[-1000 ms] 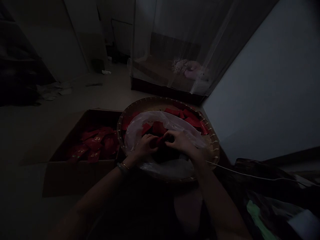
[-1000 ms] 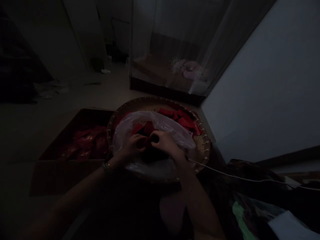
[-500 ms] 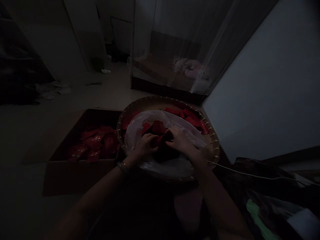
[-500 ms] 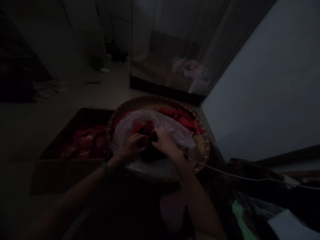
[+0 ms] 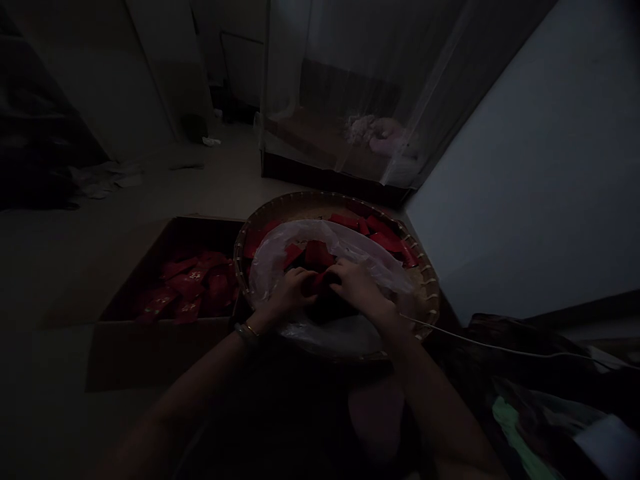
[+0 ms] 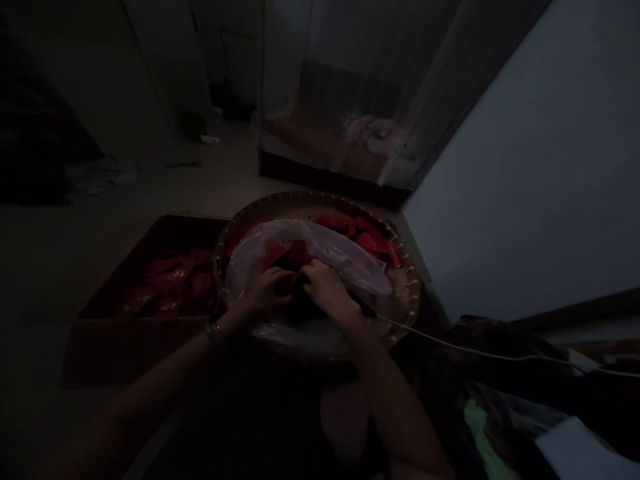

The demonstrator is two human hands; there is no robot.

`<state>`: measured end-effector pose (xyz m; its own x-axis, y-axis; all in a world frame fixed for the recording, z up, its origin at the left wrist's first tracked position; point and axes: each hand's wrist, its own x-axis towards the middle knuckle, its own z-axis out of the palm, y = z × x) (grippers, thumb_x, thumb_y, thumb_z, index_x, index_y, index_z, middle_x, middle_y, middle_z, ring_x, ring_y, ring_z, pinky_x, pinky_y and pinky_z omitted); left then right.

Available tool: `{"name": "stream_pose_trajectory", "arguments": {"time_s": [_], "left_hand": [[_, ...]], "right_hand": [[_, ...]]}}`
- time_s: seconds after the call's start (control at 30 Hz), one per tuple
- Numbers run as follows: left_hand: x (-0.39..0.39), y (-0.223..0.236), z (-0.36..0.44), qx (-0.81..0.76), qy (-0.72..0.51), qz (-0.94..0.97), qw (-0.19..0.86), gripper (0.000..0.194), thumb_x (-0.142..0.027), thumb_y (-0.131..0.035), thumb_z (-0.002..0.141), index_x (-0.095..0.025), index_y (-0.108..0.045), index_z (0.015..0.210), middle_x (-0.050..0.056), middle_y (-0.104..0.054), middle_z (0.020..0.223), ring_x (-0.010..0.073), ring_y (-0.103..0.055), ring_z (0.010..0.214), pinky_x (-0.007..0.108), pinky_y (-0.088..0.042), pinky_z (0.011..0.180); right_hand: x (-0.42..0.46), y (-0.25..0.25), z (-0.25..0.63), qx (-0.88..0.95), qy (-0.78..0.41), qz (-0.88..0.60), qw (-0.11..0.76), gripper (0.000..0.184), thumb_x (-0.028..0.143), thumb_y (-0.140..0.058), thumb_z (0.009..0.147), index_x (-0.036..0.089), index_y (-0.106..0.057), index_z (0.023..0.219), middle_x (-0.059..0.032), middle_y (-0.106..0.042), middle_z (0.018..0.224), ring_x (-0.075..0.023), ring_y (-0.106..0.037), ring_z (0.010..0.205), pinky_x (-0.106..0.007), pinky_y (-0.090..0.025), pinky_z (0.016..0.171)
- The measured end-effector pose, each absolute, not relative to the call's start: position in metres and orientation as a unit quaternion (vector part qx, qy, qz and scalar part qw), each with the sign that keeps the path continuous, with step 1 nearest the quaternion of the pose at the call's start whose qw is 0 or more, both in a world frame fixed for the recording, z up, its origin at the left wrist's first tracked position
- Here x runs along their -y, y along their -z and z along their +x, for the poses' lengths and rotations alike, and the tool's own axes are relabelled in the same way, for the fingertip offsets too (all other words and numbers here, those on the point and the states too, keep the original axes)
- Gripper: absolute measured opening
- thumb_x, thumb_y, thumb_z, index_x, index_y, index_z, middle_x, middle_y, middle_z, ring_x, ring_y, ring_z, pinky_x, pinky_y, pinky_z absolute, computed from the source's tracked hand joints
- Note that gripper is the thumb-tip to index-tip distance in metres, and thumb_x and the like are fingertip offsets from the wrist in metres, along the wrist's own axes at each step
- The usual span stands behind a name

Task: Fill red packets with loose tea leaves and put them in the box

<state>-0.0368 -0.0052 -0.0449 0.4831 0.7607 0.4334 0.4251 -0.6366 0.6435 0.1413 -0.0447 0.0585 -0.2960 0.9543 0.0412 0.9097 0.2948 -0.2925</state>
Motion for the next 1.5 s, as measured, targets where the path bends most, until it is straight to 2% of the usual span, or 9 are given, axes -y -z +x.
{"name": "stream_pose_trajectory", "arguments": {"time_s": [0.13,0.23,0.33,0.47,0.87,1.03,1.23,1.4,1.5], "left_hand": [[0.006,0.045,-0.038,-0.353,-0.355,0.833,0.236,0.05,-0.023,-0.073,0.065,-0.018,-0.059,0.112,0.009,-0.059,0.101,0.0215,-0.057,0.092,0.036,-0.049,0.08],[0.006,0.045,-0.038,-0.349,-0.359,0.832,0.237,0.049,-0.023,-0.072,0.065,-0.018,-0.059,0.112,0.009,-0.059,0.102,0.0217,-0.058,0.093,0.035,-0.049,0.08],[0.005,0.046,-0.038,-0.347,-0.356,0.835,0.237,0.049,-0.024,-0.072,0.066,-0.02,-0.058,0.113,0.007,-0.06,0.102,0.0213,-0.058,0.094,0.035,-0.049,0.081],[0.003,0.047,-0.038,-0.348,-0.334,0.845,0.232,0.049,-0.023,-0.071,0.066,-0.019,-0.058,0.113,0.007,-0.061,0.099,0.0209,-0.059,0.092,0.034,-0.048,0.08],[0.005,0.044,-0.037,-0.358,-0.303,0.851,0.236,0.048,-0.024,-0.071,0.065,-0.019,-0.059,0.111,0.008,-0.063,0.1,0.0223,-0.061,0.091,0.034,-0.049,0.078],[0.006,0.043,-0.037,-0.365,-0.29,0.851,0.242,0.047,-0.022,-0.071,0.065,-0.018,-0.059,0.11,0.009,-0.064,0.103,0.0234,-0.061,0.093,0.035,-0.049,0.079],[0.007,0.04,-0.037,-0.378,-0.269,0.851,0.248,0.047,-0.021,-0.07,0.065,-0.015,-0.058,0.111,0.01,-0.063,0.103,0.0237,-0.061,0.093,0.035,-0.049,0.08],[0.006,0.04,-0.037,-0.379,-0.278,0.844,0.257,0.046,-0.022,-0.069,0.066,-0.015,-0.058,0.11,0.009,-0.063,0.103,0.0219,-0.06,0.093,0.033,-0.048,0.08],[0.007,0.04,-0.036,-0.377,-0.287,0.841,0.262,0.043,-0.026,-0.068,0.068,-0.016,-0.059,0.11,0.009,-0.063,0.102,0.0207,-0.06,0.09,0.031,-0.047,0.077]], "right_hand": [[0.042,-0.055,0.14,0.789,-0.111,-0.582,0.161,0.037,0.007,-0.064,0.071,0.019,-0.061,0.106,-0.0061,-0.058,0.104,-0.0181,-0.055,0.095,-0.031,-0.043,0.084],[0.044,-0.056,0.14,0.79,-0.121,-0.571,0.187,0.026,0.009,-0.064,0.072,0.018,-0.064,0.097,-0.0048,-0.06,0.098,-0.017,-0.056,0.09,-0.03,-0.044,0.081],[0.047,-0.056,0.14,0.795,-0.133,-0.57,0.16,0.014,0.014,-0.059,0.081,0.017,-0.068,0.091,-0.006,-0.062,0.093,-0.0166,-0.057,0.087,-0.03,-0.044,0.081],[0.05,-0.048,0.137,0.807,-0.114,-0.573,0.089,0.02,0.02,-0.052,0.088,0.018,-0.071,0.094,-0.0087,-0.06,0.096,-0.0181,-0.055,0.091,-0.03,-0.043,0.083],[0.035,-0.022,0.135,0.718,-0.228,-0.621,0.215,0.022,0.009,-0.066,0.07,0.016,-0.065,0.091,-0.0023,-0.068,0.086,-0.0127,-0.061,0.072,-0.023,-0.045,0.067],[0.035,-0.02,0.136,0.746,-0.167,-0.627,0.15,0.013,0.016,-0.064,0.075,0.02,-0.072,0.084,-0.0045,-0.069,0.087,-0.0173,-0.062,0.083,-0.027,-0.043,0.077],[0.035,-0.016,0.131,0.775,-0.183,-0.595,0.106,0.021,0.017,-0.051,0.086,0.017,-0.072,0.086,-0.0086,-0.065,0.093,-0.016,-0.061,0.085,-0.025,-0.043,0.076],[0.039,-0.012,0.137,0.738,-0.268,-0.587,0.197,0.018,0.018,-0.055,0.082,0.017,-0.065,0.096,-0.0047,-0.068,0.091,-0.0144,-0.063,0.076,-0.025,-0.046,0.068],[0.042,-0.008,0.143,0.702,-0.324,-0.587,0.242,0.035,0.017,-0.067,0.07,0.018,-0.06,0.104,-0.0028,-0.068,0.093,-0.0125,-0.064,0.068,-0.023,-0.048,0.061]]}}
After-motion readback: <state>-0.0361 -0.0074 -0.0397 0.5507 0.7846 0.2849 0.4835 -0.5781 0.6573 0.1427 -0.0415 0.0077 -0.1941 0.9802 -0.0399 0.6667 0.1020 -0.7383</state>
